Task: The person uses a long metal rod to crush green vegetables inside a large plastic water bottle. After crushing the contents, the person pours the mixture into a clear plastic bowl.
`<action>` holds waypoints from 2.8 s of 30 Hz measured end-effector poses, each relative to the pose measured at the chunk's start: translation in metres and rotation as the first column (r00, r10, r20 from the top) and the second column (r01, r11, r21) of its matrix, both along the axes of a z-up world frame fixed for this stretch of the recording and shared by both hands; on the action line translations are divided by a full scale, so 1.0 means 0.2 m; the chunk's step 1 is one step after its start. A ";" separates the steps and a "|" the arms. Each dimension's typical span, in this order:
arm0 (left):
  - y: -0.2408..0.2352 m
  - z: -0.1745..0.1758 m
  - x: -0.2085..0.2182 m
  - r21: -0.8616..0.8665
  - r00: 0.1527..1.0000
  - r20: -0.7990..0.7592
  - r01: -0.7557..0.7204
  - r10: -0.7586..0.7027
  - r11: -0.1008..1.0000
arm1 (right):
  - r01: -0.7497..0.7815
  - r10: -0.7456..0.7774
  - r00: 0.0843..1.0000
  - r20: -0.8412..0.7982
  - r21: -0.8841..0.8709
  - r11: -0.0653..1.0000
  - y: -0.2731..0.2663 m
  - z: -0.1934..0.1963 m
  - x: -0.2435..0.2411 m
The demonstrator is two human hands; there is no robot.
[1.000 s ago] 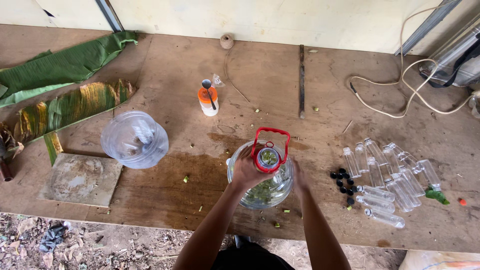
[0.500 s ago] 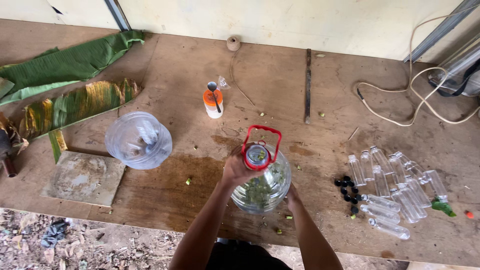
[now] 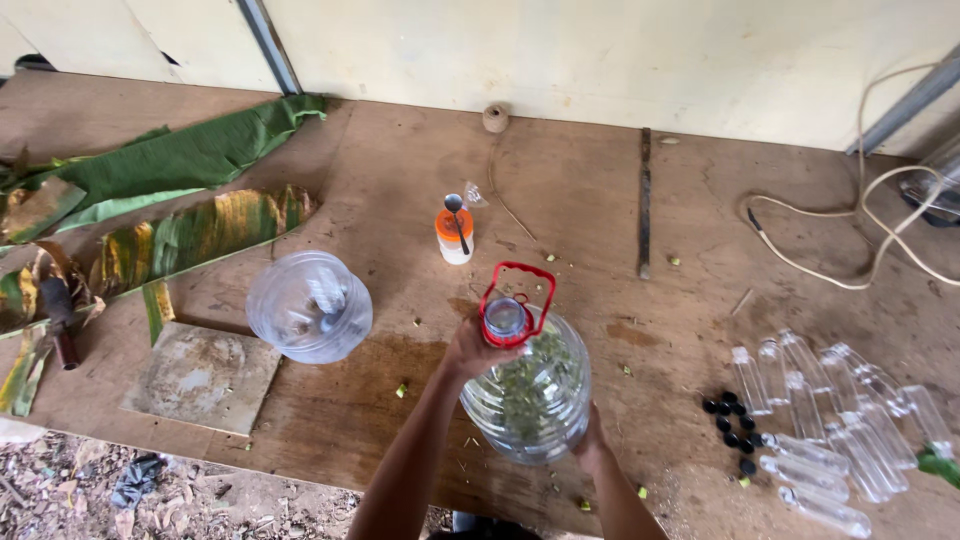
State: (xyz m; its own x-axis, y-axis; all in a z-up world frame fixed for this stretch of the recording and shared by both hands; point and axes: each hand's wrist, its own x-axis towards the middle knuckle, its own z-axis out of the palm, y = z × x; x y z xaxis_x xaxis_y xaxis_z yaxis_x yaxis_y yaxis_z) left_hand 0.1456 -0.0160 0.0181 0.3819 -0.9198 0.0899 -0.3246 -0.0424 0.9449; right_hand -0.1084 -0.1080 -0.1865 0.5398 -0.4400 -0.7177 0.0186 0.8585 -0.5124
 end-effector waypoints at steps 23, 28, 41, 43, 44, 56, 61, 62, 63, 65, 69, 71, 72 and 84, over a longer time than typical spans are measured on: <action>0.08 -0.25 0.22 -0.067 0.986 -0.132 -0.112 0.102 0.992 | 0.167 -0.167 0.986 0.015 -0.031 0.985 0.17 0.00 0.08; 0.18 -0.28 0.42 -0.052 0.981 -0.123 -0.154 0.147 0.987 | 0.171 -0.171 0.982 0.083 0.007 0.985 0.35 0.01 0.17; 0.54 -0.46 0.97 0.017 0.982 -0.129 -0.135 0.136 0.991 | -0.007 0.007 1.000 0.012 0.045 0.999 1.02 0.00 0.44; 0.60 -0.49 1.04 0.090 0.978 -0.113 -0.164 0.174 0.982 | -0.048 0.049 0.999 -0.002 0.047 0.998 1.09 -0.01 0.46; 0.63 -0.51 1.06 0.047 0.982 -0.087 -0.163 0.166 0.986 | -0.071 0.072 0.997 -0.012 0.054 0.996 1.12 -0.01 0.45; 0.82 -0.81 1.26 0.095 0.864 -0.443 -0.219 0.238 0.971 | -0.263 0.268 0.951 -0.153 0.052 0.963 1.28 0.01 0.29; 0.83 -0.90 1.33 0.049 0.803 -0.565 -0.200 0.193 0.978 | -0.272 0.273 0.944 -0.184 0.030 0.962 1.31 0.04 0.31; 0.85 -0.92 1.33 0.073 0.800 -0.568 -0.187 0.195 0.980 | -0.268 0.269 0.944 -0.192 0.031 0.963 1.34 0.04 0.30; 0.86 -0.93 1.34 0.098 0.797 -0.570 -0.173 0.198 0.980 | -0.264 0.264 0.944 -0.198 0.030 0.964 1.37 0.05 0.29; 0.85 -0.93 1.37 0.126 0.792 -0.577 -0.153 0.198 0.980 | -0.255 0.257 0.937 -0.237 0.036 0.966 1.37 0.06 0.29; 0.86 -0.92 1.41 0.186 0.791 -0.578 -0.108 0.198 0.977 | -0.250 0.250 0.924 -0.288 0.037 0.967 1.41 0.09 0.33; 0.85 -0.91 1.43 0.196 0.792 -0.579 -0.093 0.192 0.976 | -0.256 0.252 0.918 -0.306 0.026 0.966 1.42 0.11 0.34; 0.85 -0.90 1.44 0.204 0.788 -0.585 -0.087 0.192 0.975 | -0.260 0.253 0.915 -0.315 0.020 0.965 1.43 0.12 0.35; 0.91 -0.90 1.54 0.403 0.848 -0.471 -0.040 0.245 0.914 | -0.329 0.245 0.762 -0.599 -0.032 0.944 1.51 0.30 0.35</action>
State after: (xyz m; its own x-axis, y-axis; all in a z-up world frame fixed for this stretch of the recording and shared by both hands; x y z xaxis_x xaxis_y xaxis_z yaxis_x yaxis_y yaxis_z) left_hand 0.4538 0.1657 -0.1618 0.4080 -0.7764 -0.4803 0.2265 -0.4236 0.8771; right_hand -0.0384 0.1940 -0.1257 0.1563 -0.4417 -0.8834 -0.5537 0.7015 -0.4487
